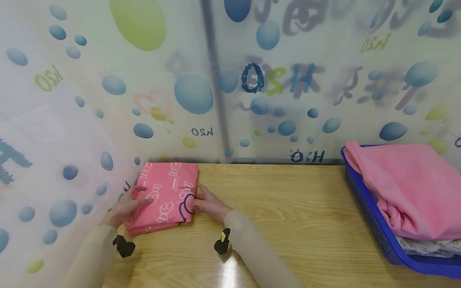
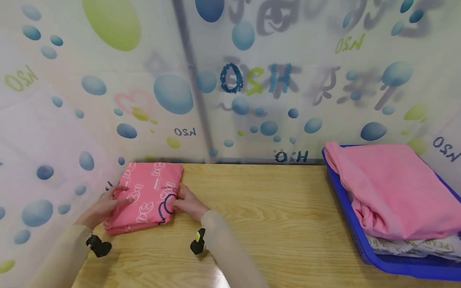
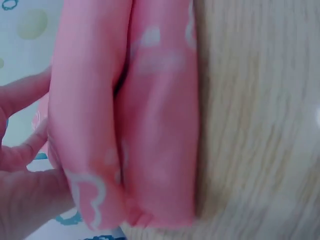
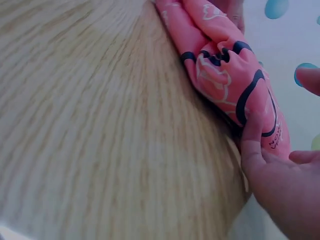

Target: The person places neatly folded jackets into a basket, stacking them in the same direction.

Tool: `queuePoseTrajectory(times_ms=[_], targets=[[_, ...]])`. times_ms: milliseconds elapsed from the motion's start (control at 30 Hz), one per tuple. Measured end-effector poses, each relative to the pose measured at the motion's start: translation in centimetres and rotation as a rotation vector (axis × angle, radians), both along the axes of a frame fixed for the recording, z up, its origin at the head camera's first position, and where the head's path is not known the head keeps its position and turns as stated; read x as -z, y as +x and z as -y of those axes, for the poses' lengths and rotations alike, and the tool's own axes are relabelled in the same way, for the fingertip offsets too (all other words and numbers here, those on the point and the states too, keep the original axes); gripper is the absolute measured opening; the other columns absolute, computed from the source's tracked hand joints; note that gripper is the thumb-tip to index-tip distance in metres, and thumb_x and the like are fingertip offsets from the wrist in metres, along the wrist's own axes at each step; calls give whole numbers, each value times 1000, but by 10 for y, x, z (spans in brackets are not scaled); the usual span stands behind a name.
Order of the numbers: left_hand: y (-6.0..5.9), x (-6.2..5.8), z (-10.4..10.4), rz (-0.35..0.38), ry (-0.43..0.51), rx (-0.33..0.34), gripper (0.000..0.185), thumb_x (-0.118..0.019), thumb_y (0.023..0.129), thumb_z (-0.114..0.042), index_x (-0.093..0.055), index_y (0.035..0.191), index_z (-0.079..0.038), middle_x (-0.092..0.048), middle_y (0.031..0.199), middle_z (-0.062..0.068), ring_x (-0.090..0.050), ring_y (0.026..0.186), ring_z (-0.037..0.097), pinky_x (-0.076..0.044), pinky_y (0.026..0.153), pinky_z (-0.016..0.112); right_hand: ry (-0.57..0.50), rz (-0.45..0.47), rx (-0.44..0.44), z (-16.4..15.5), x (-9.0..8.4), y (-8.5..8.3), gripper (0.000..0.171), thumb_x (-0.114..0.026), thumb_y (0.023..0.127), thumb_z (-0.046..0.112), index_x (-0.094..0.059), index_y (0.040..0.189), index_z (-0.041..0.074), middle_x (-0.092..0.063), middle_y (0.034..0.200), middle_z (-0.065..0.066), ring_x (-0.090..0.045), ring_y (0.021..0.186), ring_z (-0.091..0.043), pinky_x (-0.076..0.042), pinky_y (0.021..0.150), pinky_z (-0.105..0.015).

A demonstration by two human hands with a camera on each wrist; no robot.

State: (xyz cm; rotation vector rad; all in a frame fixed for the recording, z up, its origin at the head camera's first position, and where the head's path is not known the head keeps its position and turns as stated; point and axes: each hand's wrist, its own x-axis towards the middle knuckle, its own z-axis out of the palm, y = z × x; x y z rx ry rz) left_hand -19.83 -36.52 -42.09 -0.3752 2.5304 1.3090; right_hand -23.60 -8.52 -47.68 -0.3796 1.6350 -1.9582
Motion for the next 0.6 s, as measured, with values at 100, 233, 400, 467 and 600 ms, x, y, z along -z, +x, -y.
queuePoseTrajectory(times_ms=[100,233,400,467,600], targets=[[0,2,-1,0,34,22,76,-67,92,-32,-19,143,-1,-21,137,32,-44,108,38,-46,82,39,-27,61,43,-2,0,-2,80,-64,88,5,-17,154,7,-50,129,-20,-59,90,-20,-50,78,-30],[1,3,-5,-14,77,55,81,-69,90,-28,-16,146,-5,-17,140,33,-45,107,38,-50,79,38,36,38,98,-5,-2,-1,77,-67,88,8,-25,151,6,-55,110,-14,-56,77,-18,-49,70,-29],[0,5,-13,-22,159,52,89,-71,89,-23,-9,151,-12,-15,144,32,-46,111,39,-51,82,39,100,-45,136,-10,-6,-1,74,-68,87,11,-30,150,8,-57,108,-14,-59,87,-18,-50,82,-33],[0,7,-16,-23,202,50,88,-72,88,-21,-9,150,-12,-16,143,31,-48,109,37,-53,80,36,84,-70,136,-11,-6,0,72,-67,87,9,-31,150,9,-55,117,-15,-59,95,-19,-50,87,-34],[2,8,-21,-37,271,65,86,-71,89,-18,-12,150,-12,-18,143,30,-46,112,37,-53,81,37,67,-123,126,-16,-4,0,71,-67,88,7,-32,149,10,-46,135,-17,-56,104,-22,-47,93,-36]])
